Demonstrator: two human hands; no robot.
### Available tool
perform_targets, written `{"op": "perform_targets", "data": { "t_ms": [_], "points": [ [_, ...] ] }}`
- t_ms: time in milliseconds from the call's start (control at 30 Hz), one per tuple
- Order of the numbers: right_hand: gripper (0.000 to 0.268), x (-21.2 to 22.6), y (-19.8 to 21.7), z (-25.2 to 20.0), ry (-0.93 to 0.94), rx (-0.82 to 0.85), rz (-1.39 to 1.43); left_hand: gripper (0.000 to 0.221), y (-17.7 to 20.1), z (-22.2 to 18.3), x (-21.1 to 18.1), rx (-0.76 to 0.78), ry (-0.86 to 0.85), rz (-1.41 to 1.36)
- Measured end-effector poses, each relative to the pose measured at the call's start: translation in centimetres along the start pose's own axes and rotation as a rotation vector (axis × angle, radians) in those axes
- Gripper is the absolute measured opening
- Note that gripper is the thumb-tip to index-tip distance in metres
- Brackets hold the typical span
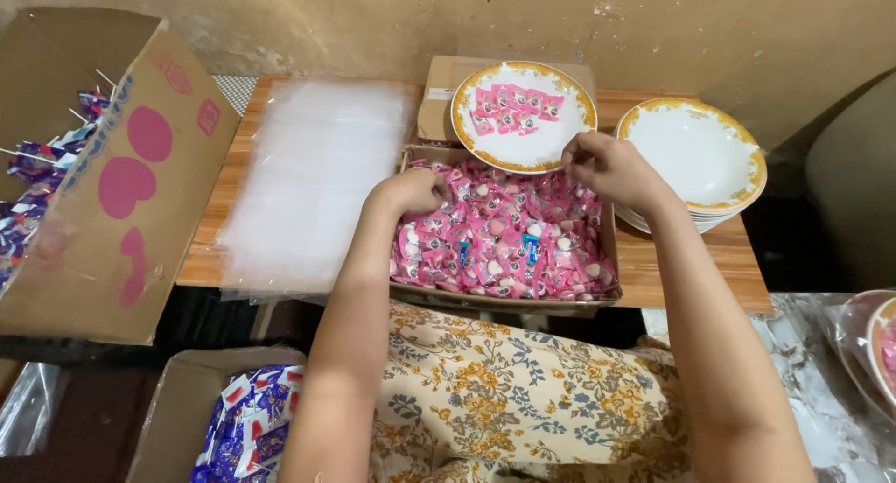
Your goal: Arranging small pink food packets into a box and wrapping decorative plates in plastic to place on top.
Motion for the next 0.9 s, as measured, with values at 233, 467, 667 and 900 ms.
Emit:
{"op": "perform_targets", "data": {
  "t_ms": [233, 467, 667, 900],
  "points": [
    [0.033, -3.6, -5.0, -2.9, -0.091, 0.237, -0.219, 0.041, -2.6, 2.8, 3.1, -0.095, 0.062, 0.099],
    [0.046, -5.6, -9.3, -2.8, -0.093, 0.313, -0.334, 0.048, -5.8, 5.0, 4.1, -0.01, 0.135, 0.182],
    [0.049, -6.7, -12.2, -2.0, -0.14, 0.312, -0.415, 0.035, -4.3, 4.5, 2.2, -0.097, 0.059, 0.204],
    [0.041, -6.4, -8.8, -2.1, -0.168, 0.242, -0.249, 0.033, 2.9, -2.2, -5.9, -0.227, -0.143, -0.14]
  ]
}}
Point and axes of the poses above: each hand's wrist, its own z-axis towards the middle knuckle, its own y-axis out of the back of the hand, x = y × z, the point moved 10 cm from there along z, towards the middle knuckle, and after that the axes turned 10 degrees about -y, right-handed, at the moved point
